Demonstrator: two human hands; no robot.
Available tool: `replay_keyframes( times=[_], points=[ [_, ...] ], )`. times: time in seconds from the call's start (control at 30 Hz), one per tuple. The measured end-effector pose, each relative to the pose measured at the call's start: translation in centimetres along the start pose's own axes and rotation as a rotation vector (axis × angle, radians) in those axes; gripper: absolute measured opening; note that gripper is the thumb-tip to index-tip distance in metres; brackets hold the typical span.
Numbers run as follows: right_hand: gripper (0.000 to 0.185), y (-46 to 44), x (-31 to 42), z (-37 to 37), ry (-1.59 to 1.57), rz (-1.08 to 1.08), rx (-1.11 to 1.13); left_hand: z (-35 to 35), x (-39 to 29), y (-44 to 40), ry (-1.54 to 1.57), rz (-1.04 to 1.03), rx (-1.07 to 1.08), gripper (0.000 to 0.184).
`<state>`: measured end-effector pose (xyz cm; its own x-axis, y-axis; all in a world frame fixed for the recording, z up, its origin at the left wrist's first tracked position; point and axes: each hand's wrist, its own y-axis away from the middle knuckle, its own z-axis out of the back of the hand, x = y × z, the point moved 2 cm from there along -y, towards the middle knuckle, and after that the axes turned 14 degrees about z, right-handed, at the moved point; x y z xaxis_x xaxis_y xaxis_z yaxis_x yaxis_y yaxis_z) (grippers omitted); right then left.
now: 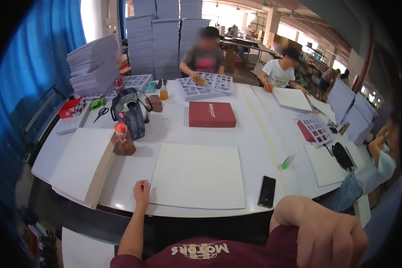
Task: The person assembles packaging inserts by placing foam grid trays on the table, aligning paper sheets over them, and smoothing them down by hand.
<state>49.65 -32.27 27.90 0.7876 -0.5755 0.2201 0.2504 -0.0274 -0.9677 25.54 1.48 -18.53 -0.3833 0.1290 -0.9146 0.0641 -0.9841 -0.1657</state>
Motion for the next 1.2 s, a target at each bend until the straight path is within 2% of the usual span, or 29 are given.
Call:
replay_keyframes(
  times=[0.27, 0.37, 0.5, 0.57, 0.63, 0.73, 0.77, 0.83, 0.9, 1.2],
  points=[
    [0.028, 1.8, 0.0, 0.5, -0.008, -0.113, 0.243, 0.2, -0.2, 0.0, -0.012, -0.022, -0.019, 0.021],
    [0.028, 3.0, -0.5, 1.1, -0.015, -0.138, 0.339, 0.2, 0.0, -0.1, -0.017, 0.014, -0.009, 0.021],
    [0.04, 6.7, -3.1, 1.3, 0.21, -0.443, 0.594, 0.3, -1.0, 0.2, -0.01, 0.008, -0.013, 0.021],
    [0.03, 9.1, -4.0, 2.3, 0.367, -0.811, 0.733, 0.3, -1.3, 0.2, -0.012, 0.018, -0.012, 0.022],
    [0.036, 7.9, -4.2, 4.3, 0.712, -0.761, 0.569, 0.3, -0.5, 0.1, -0.013, 0.04, 0.007, 0.023],
    [0.031, 3.7, -2.2, 5.4, 0.497, -0.311, -0.113, -0.3, 1.1, -0.8, 0.008, 0.052, 0.049, 0.025],
    [0.031, 2.3, -1.2, 5.5, 0.423, -0.148, -0.252, -0.3, 1.3, -0.9, 0.016, 0.042, 0.058, 0.026],
    [0.031, 0.5, -0.4, 5.4, 0.398, 0.012, -0.309, -0.2, 2.2, -0.9, 0.023, 0.027, 0.085, 0.027],
    [0.032, -0.3, -0.9, 5.1, 0.364, 0.053, -0.284, -0.5, 3.0, -1.3, 0.029, 0.013, 0.108, 0.028],
    [0.038, -0.2, -6.4, 5.1, -0.006, -0.087, -0.158, -0.9, 2.5, -1.5, 0.027, -0.007, 0.102, 0.029]
  ],
)
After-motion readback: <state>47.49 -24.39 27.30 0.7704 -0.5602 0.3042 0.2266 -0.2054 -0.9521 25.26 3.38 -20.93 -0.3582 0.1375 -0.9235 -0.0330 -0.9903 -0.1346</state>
